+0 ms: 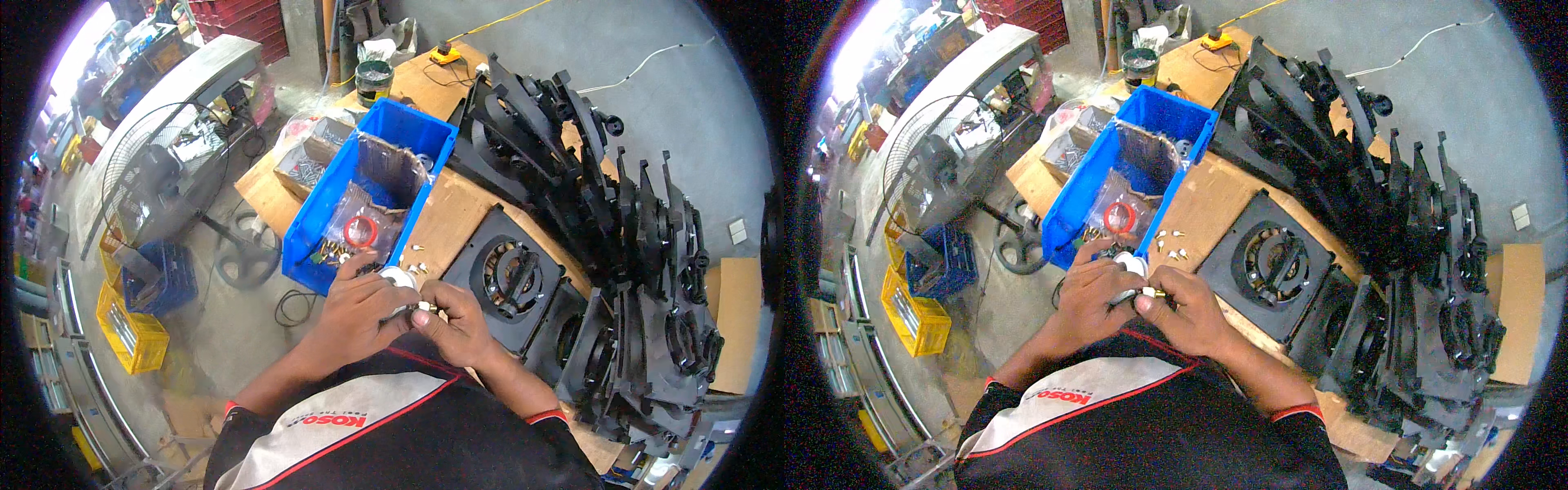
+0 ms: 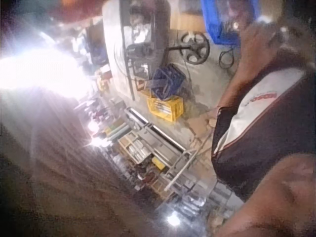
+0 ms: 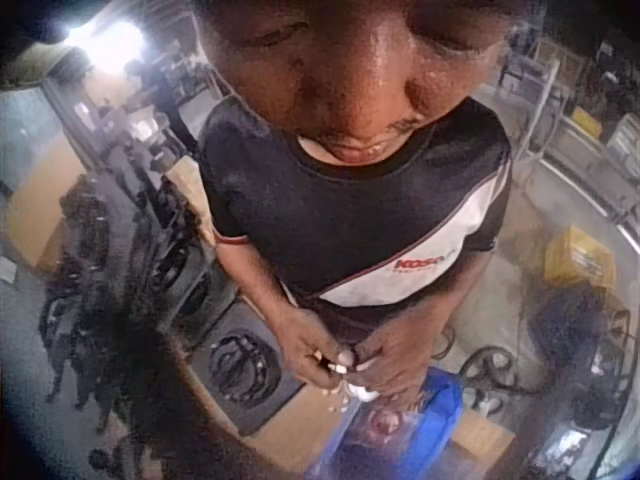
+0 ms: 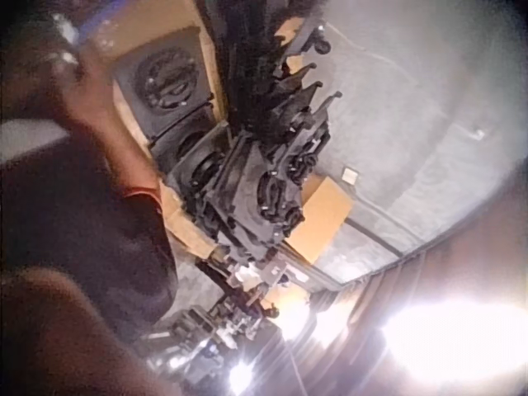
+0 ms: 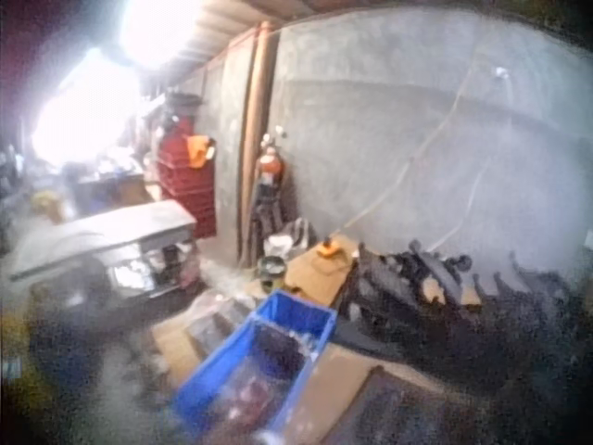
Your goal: The person repeatedly picks small metal fasteners from a blue bin and wraps each one individually with white tape. The wrapped fasteners are placed back into the bin. The person continues this process throughout the clip.
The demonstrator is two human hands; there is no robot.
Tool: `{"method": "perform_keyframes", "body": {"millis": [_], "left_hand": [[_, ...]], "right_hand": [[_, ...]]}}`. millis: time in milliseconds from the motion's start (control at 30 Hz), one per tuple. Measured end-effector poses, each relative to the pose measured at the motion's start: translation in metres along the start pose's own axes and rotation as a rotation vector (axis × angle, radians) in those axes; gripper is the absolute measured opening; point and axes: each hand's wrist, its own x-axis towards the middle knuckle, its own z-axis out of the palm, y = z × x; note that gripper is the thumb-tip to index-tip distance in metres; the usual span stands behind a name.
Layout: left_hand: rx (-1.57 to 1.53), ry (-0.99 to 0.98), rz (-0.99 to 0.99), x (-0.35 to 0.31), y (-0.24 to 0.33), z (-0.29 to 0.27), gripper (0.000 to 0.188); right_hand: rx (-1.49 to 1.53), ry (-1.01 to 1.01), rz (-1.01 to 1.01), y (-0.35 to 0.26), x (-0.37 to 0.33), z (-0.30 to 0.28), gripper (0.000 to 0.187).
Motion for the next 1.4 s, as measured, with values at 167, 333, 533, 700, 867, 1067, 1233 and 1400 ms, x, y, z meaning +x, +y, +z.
{"method": "perform_keyframes", "body": {"millis": [167, 333, 533, 700, 867, 1067, 1233, 1400], "left_hand": [[-0.008, -0.001, -0.048, -0.016, 0.024, -0.002, 0.025], [0.01, -0.026, -0.153, -0.033, 0.049, 0.003, 0.022], [-0.042, -0.207, -0.308, -0.055, 0.079, 0.004, 0.017], [-0.02, -0.179, -0.271, -0.076, 0.086, 0.021, 0.018], [0.019, -0.188, -0.263, -0.082, 0.106, 0.037, 0.019], [0.048, -0.322, -0.186, -0.081, 0.129, 0.042, 0.017], [0.01, -0.335, -0.143, -0.095, 0.135, 0.046, 0.02], [0.314, -0.428, -0.186, -0.118, 0.102, 0.049, 0.021]], "right_hand": [[-0.036, -0.035, -0.077, -0.01, -0.018, 0.002, 0.037], [-0.087, -0.153, -0.105, -0.018, -0.036, -0.004, 0.028], [-0.242, -0.346, -0.204, -0.013, -0.063, -0.012, 0.028], [-0.265, -0.344, -0.142, -0.015, -0.089, -0.011, 0.033], [-0.281, -0.231, -0.082, -0.015, -0.111, -0.012, 0.038], [-0.16, -0.368, -0.108, -0.008, -0.134, -0.025, 0.041], [-0.243, -0.433, -0.175, -0.014, -0.144, -0.029, 0.039], [-0.061, -0.539, -0.338, 0.004, -0.151, -0.013, 0.032]]}}
